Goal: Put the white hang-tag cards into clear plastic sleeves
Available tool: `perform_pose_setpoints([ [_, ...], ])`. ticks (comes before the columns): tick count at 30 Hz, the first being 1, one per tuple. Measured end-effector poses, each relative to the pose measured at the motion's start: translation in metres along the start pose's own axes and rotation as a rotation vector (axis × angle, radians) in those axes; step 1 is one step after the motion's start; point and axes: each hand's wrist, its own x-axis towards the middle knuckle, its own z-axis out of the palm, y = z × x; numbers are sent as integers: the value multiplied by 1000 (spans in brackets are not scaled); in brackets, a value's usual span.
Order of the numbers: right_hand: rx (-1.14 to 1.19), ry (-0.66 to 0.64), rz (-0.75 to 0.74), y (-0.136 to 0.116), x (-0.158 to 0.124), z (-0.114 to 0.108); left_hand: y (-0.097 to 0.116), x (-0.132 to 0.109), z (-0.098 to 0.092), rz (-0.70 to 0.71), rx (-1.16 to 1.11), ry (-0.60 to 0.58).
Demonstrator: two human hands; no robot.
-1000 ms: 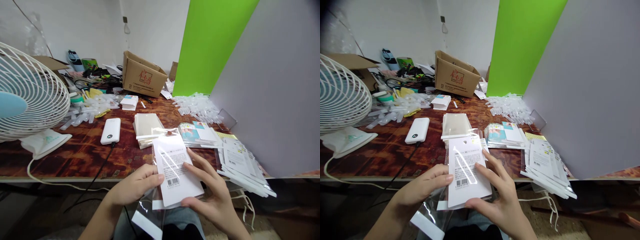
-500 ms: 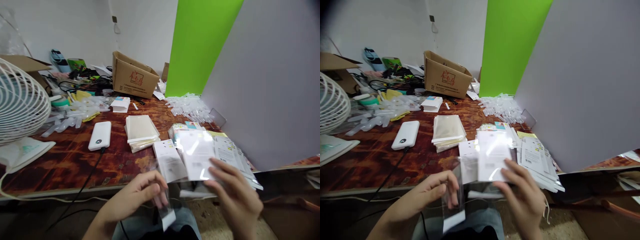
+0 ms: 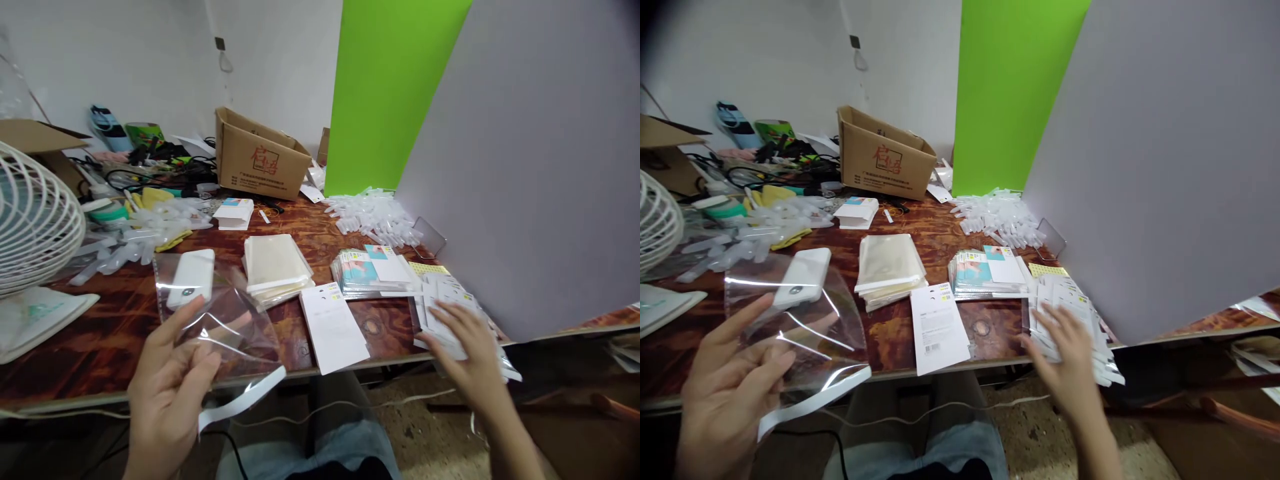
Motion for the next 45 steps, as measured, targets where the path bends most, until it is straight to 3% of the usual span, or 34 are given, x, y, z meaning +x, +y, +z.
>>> perform_pose_setpoints([
  [2, 76, -223, -241, -45, 6, 14, 4, 0, 13, 72, 13, 47],
  [4, 76, -267, -456, -78, 6, 28, 5, 1, 24, 98, -22, -29],
  [6, 77, -217, -548, -93, 1, 40, 3, 3, 31, 96, -63, -126],
  [12, 163, -1, -510, -90, -20, 54, -8, 15, 32, -86, -100, -193],
  [17, 167, -48, -490, -97, -17, 55, -17, 24, 31, -339, -414, -129],
  [19, 185, -37, -460, -100, -17, 47, -17, 25, 31, -341, -473, -125],
  [25, 320, 274, -434, -115, -29, 2, -9, 20, 39, -393, -468, -138],
  [30, 271, 204, -633, -143, -29, -1, 4, 11, 52, -478, -594, -205],
  [36, 319, 147, -645, -145, -16, 9, 4, -18, 62, -735, -675, -312],
  [38, 310, 114, -614, -143, -11, 10, -1, -30, 64, -800, -690, -315],
  [42, 315, 74, -487, -143, -9, 13, -13, -47, 63, -770, -691, -288],
  [45, 393, -15, -417, -144, -12, 14, -18, -52, 56, -753, -666, -344],
])
